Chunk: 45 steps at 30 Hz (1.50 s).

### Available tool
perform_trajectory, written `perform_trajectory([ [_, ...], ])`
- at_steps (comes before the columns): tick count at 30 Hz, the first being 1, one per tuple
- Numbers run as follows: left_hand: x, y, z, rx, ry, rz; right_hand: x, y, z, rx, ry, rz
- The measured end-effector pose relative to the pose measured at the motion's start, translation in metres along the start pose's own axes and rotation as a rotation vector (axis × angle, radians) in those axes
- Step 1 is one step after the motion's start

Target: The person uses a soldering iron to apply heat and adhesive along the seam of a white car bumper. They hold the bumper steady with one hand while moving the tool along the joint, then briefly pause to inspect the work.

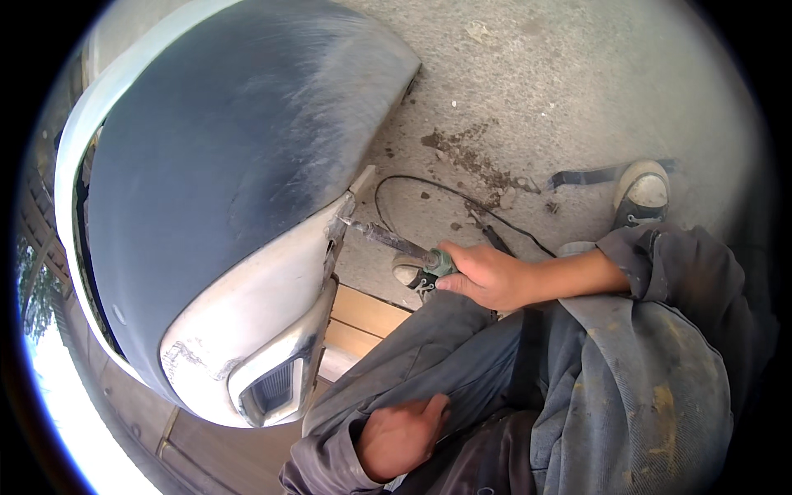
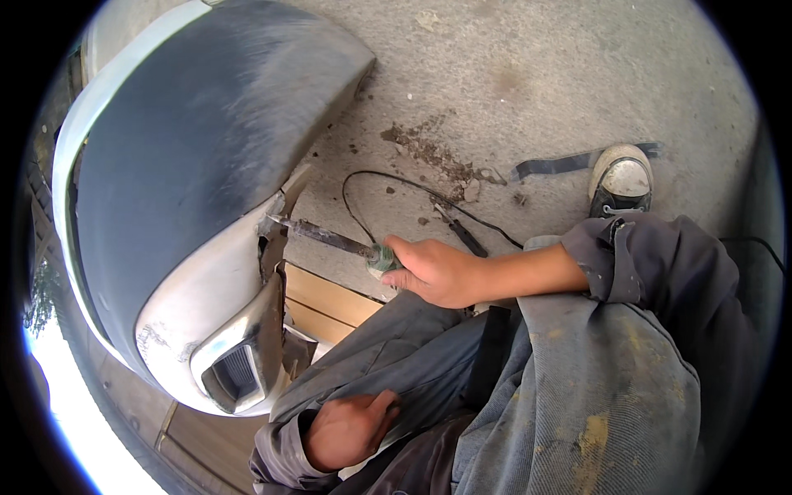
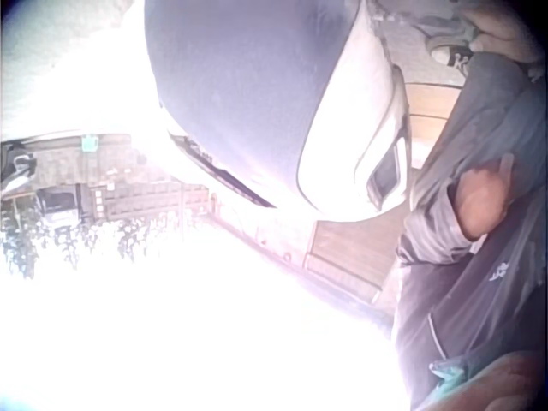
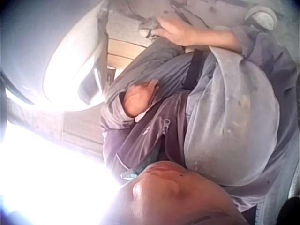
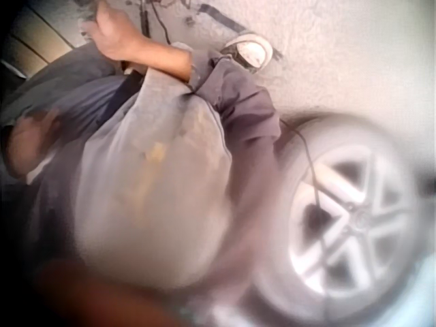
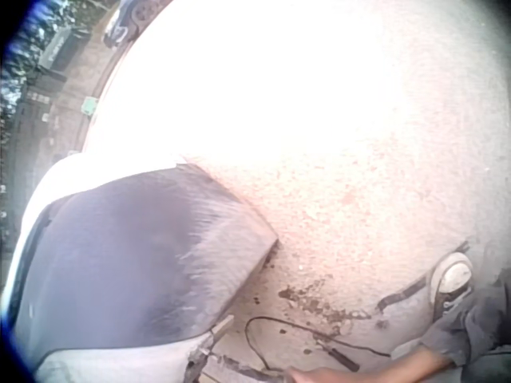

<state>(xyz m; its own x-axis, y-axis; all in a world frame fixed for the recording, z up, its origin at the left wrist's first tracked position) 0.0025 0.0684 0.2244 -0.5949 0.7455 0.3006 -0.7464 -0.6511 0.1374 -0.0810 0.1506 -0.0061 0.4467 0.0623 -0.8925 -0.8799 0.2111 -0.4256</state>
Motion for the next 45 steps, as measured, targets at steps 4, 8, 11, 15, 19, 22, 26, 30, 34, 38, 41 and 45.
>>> perform_trajectory([
  [4, -0.002, -0.002, 0.001, 0.012, -0.01, 0.023, 0.008, -0.001, -0.002, 0.046, -0.013, 0.024],
  [8, -0.001, -0.001, 0.002, 0.007, -0.002, 0.021, -0.001, 0.001, -0.001, -0.066, -0.039, 0.018],
  [11, -0.001, -0.001, 0.001, 0.001, -0.002, 0.023, 0.0, -0.002, 0.001, -0.068, -0.019, 0.033],
  [15, -0.002, -0.003, 0.002, 0.011, -0.01, 0.02, 0.002, 0.0, 0.004, 0.002, -0.038, 0.013],
  [19, -0.003, -0.005, 0.003, 0.018, -0.013, 0.008, 0.0, 0.004, 0.005, -0.007, -0.061, 0.017],
  [22, -0.003, -0.005, 0.003, 0.014, -0.006, 0.007, -0.001, 0.0, 0.003, -0.051, 0.004, 0.038],
  [26, -0.004, -0.006, 0.005, 0.021, 0.002, 0.033, 0.002, -0.006, -0.001, -0.051, 0.004, 0.029],
  [30, -0.006, -0.01, 0.007, 0.038, 0.001, 0.04, 0.011, -0.007, -0.008, 0.04, 0.004, 0.055],
  [34, -0.004, -0.011, 0.006, 0.007, 0.027, 0.021, 0.018, -0.012, -0.011, 0.066, 0.06, 0.025],
  [38, -0.006, -0.014, 0.005, 0.013, 0.016, -0.001, 0.022, -0.022, -0.014, 0.008, 0.042, -0.002],
  [41, -0.003, -0.013, 0.004, 0.017, 0.001, -0.014, 0.025, -0.018, -0.014, 0.04, 0.016, 0.002],
  [45, -0.005, -0.014, 0.006, 0.026, -0.007, -0.016, 0.025, -0.016, -0.014, 0.073, 0.027, 0.019],
])
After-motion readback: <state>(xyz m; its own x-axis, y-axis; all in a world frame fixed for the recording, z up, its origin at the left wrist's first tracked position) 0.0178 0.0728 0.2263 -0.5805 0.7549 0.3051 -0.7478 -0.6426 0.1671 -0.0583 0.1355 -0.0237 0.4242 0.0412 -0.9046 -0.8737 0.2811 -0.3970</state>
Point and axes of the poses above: each hand's wrist, its own z-axis away from the middle knuckle, its own y-axis out of the back of the hand, x = y × z, the point moved 2 cm from there along -z, towards the middle knuckle
